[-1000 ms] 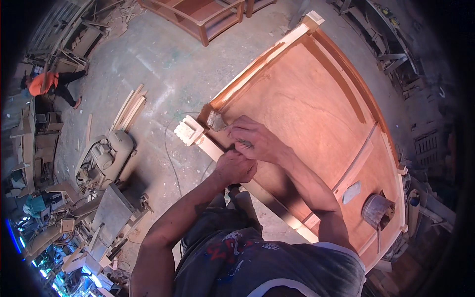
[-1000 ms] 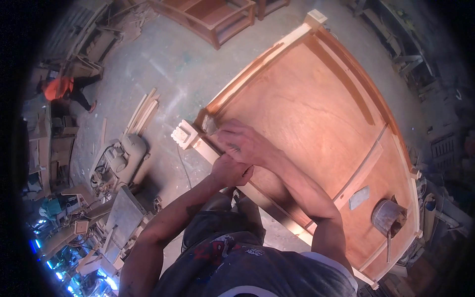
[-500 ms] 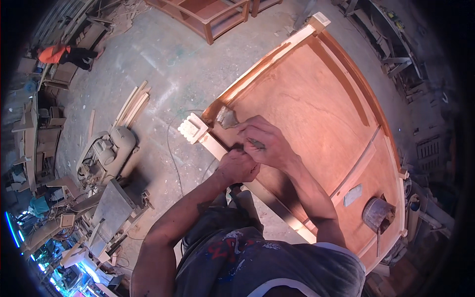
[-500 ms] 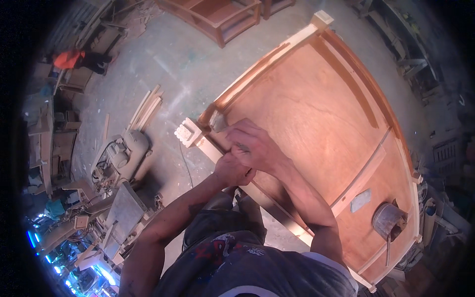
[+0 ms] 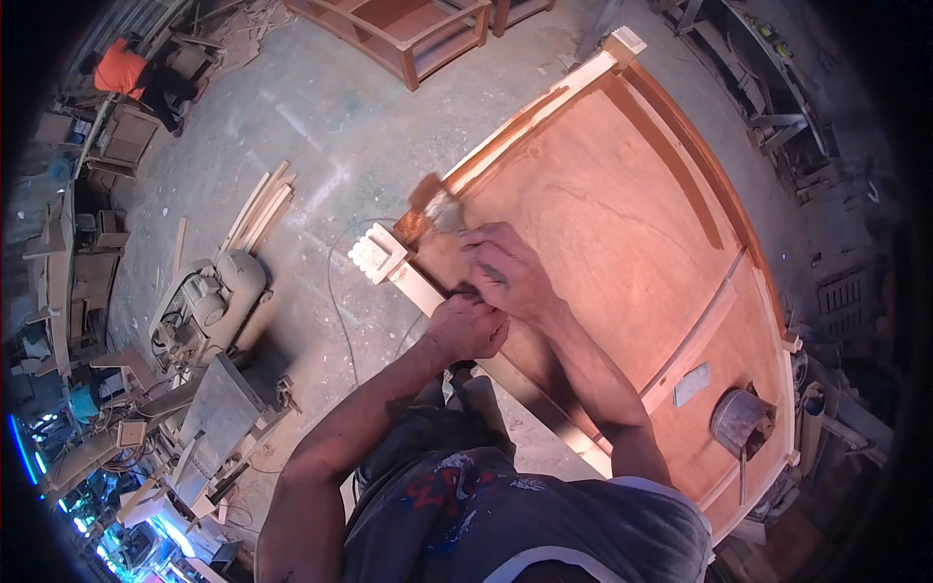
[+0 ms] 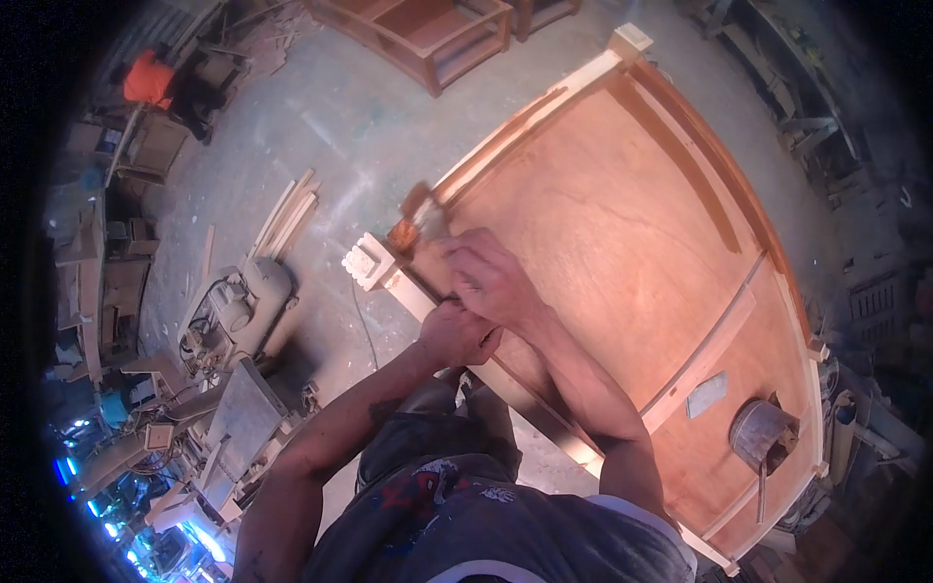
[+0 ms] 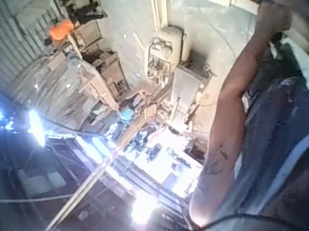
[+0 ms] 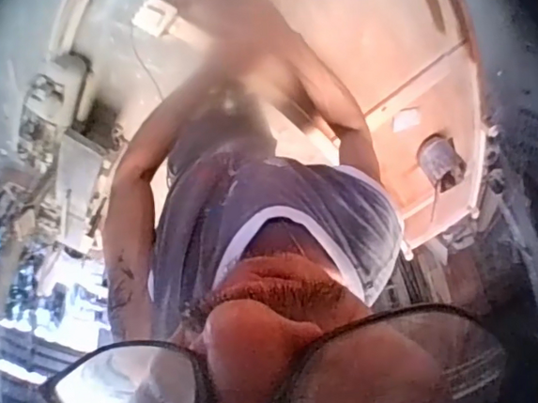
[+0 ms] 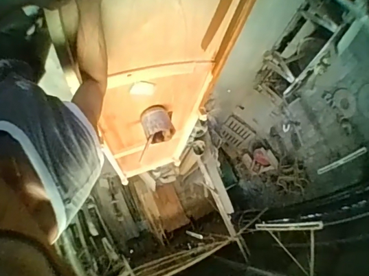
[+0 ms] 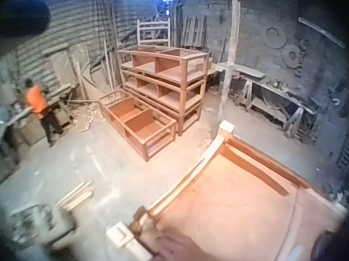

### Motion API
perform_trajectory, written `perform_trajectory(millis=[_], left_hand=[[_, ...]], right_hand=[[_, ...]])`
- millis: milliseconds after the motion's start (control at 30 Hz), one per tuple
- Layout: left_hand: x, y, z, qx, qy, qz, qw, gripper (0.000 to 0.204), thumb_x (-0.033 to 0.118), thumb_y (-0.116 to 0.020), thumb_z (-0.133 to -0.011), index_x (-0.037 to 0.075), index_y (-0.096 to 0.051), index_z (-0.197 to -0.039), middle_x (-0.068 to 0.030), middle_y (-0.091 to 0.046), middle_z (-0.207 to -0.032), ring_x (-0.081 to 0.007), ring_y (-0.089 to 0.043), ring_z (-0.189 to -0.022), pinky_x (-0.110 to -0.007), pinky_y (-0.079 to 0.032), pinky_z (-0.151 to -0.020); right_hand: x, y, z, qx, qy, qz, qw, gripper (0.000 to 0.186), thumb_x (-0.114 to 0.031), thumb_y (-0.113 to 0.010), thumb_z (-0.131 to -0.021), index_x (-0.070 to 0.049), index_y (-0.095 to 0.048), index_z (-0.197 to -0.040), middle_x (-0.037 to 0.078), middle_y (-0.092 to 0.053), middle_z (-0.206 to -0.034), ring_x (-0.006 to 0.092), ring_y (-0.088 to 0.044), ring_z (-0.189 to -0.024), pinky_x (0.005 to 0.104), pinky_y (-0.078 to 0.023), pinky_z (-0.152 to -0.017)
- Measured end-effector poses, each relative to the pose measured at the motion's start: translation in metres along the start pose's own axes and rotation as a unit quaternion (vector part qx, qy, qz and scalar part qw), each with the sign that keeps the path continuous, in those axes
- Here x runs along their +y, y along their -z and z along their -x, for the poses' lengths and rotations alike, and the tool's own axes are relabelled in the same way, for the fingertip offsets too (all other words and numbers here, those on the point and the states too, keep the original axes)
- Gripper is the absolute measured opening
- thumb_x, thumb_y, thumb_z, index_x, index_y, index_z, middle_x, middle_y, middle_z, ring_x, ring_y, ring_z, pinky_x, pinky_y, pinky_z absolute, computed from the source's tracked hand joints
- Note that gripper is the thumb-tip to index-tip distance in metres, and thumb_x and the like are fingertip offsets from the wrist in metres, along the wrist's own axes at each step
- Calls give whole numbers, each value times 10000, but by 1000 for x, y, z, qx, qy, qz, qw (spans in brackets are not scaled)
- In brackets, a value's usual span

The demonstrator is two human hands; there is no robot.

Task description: The person applies finish to a wooden furniture piece using a paintbrush, dipping the brush into a container and spreading the liquid across the wooden surface.

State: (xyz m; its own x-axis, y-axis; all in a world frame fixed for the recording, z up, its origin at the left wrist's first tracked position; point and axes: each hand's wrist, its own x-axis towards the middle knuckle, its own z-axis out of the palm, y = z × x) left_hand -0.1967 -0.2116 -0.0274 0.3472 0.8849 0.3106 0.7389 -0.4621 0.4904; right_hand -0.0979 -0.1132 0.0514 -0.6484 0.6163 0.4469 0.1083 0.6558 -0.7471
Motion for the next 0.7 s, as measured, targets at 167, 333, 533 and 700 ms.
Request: perform_trajectory(millis=[167, 333, 533, 700], left_hand=[[5, 11, -7, 12, -15, 6, 1000, 182, 261, -595, -776, 109, -693, -789, -101, -692, -773, -290, -606, -569, -387, -461, -495], [10, 10, 1, -23, 27, 0, 999, 183, 261, -615, -765, 95, -675, -719, -108, -688, -769, -293, -597, -567, -388, -462, -501], [11, 19, -1, -24, 4, 16, 1000, 127, 196, -604, -783, 93, -635, -717, -95, -668, -734, -281, -618, -637, -362, -487, -581], [15, 20, -5, -32, 5, 8, 999, 119, 177, -603, -787, 101, -601, -695, -83, -639, -704, -276, -614, -652, -352, -488, -605]], right_hand=[[3, 7, 16, 78, -12, 21, 997, 135, 72, -601, -731, 7, -644, -841, 99, -662, -1107, 273, -600, -966, 328, -504, -827], [2, -13, 30, 40, 1, -20, 999, 120, 56, -630, -736, -7, -645, -837, 100, -661, -1091, 266, -603, -938, 316, -503, -810], [22, 12, 9, 122, -98, -10, 988, 115, 34, -624, -756, -2, -656, -861, 93, -669, -1017, 206, -589, -848, 269, -475, -726], [73, 66, -17, 179, -151, 41, 971, 141, 27, -611, -754, 3, -672, -880, 74, -684, -967, 155, -546, -707, 245, -440, -643]])
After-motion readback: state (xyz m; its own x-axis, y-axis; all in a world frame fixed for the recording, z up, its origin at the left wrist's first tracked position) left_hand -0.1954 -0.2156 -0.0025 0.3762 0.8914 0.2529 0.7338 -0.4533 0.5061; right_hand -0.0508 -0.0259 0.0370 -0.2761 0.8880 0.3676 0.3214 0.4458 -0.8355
